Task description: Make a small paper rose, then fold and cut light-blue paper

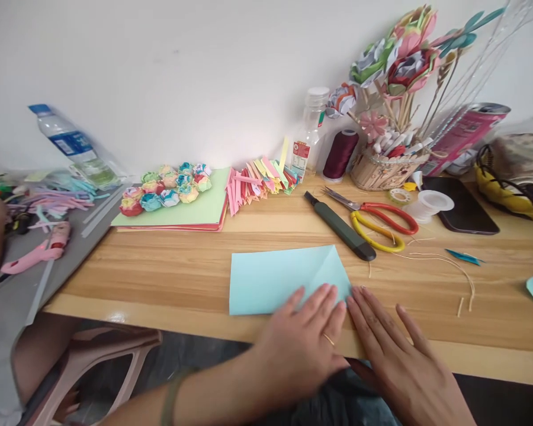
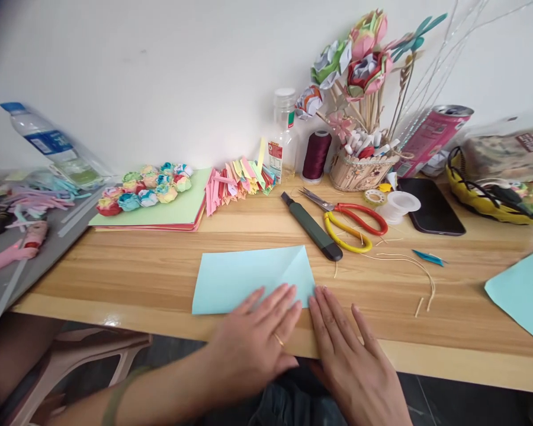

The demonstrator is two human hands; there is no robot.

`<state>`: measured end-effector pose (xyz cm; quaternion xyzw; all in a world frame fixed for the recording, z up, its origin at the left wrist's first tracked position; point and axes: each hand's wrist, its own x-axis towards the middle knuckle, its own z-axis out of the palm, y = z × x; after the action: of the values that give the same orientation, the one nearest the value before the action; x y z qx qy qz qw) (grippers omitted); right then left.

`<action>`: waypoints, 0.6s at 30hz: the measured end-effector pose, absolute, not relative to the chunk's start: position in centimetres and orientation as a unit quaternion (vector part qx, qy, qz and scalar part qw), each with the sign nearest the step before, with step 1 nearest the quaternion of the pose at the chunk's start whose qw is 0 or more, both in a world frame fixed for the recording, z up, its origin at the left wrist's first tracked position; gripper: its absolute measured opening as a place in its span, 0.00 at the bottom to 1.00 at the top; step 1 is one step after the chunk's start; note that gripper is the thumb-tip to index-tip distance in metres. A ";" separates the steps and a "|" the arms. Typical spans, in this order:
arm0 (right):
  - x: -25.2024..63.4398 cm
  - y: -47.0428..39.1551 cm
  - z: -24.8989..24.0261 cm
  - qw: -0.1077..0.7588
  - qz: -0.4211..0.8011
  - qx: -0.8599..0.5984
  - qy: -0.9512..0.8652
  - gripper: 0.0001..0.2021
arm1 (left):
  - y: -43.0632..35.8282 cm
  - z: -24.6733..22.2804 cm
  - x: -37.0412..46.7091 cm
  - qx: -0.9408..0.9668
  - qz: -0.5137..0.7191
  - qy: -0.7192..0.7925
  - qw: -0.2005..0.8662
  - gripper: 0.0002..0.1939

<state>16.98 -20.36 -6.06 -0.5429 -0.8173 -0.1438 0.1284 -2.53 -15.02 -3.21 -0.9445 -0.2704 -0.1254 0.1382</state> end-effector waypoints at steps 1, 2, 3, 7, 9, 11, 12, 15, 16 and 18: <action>17.0 -20.4 -6.0 0.130 -0.145 -0.541 -0.818 0.27 | -15.8 -3.9 -1.5 -0.937 -0.138 -0.289 0.141 0.33; 17.1 -20.3 -6.0 0.131 -0.147 -0.538 -0.819 0.26 | -16.5 -4.6 -0.8 -0.928 -0.143 -0.312 0.145 0.35; 17.2 -20.3 -5.9 0.130 -0.151 -0.535 -0.821 0.26 | -17.0 -5.1 -0.5 -0.924 -0.143 -0.321 0.148 0.35; 17.6 -20.0 -5.6 0.105 -0.183 -0.506 -0.836 0.28 | -18.0 -5.9 -2.5 -0.919 -0.129 -0.346 0.141 0.32; 17.8 -19.9 -5.6 0.099 -0.193 -0.492 -0.843 0.28 | -18.3 -5.7 -4.8 -0.911 -0.124 -0.368 0.136 0.30; 17.9 -19.9 -5.6 0.104 -0.190 -0.490 -0.844 0.27 | -18.8 -5.6 -7.2 -0.899 -0.114 -0.399 0.137 0.27; 18.0 -19.9 -5.6 0.107 -0.188 -0.490 -0.844 0.27 | -19.0 -5.6 -8.3 -0.891 -0.107 -0.417 0.142 0.26; 18.1 -20.0 -5.5 0.114 -0.181 -0.490 -0.845 0.27 | -19.7 -5.4 -11.3 -0.874 -0.093 -0.451 0.153 0.22; 18.1 -20.0 -5.6 0.118 -0.180 -0.488 -0.846 0.27 | -19.8 -5.4 -12.0 -0.873 -0.092 -0.453 0.154 0.22; 18.1 -19.9 -5.7 0.125 -0.179 -0.486 -0.846 0.27 | -20.0 -5.2 -13.3 -0.869 -0.096 -0.462 0.150 0.21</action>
<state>18.14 -19.92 -5.66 -0.4860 -0.8463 -0.1790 0.1247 -13.30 -20.04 -5.15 -0.8687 -0.4620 -0.0959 0.1505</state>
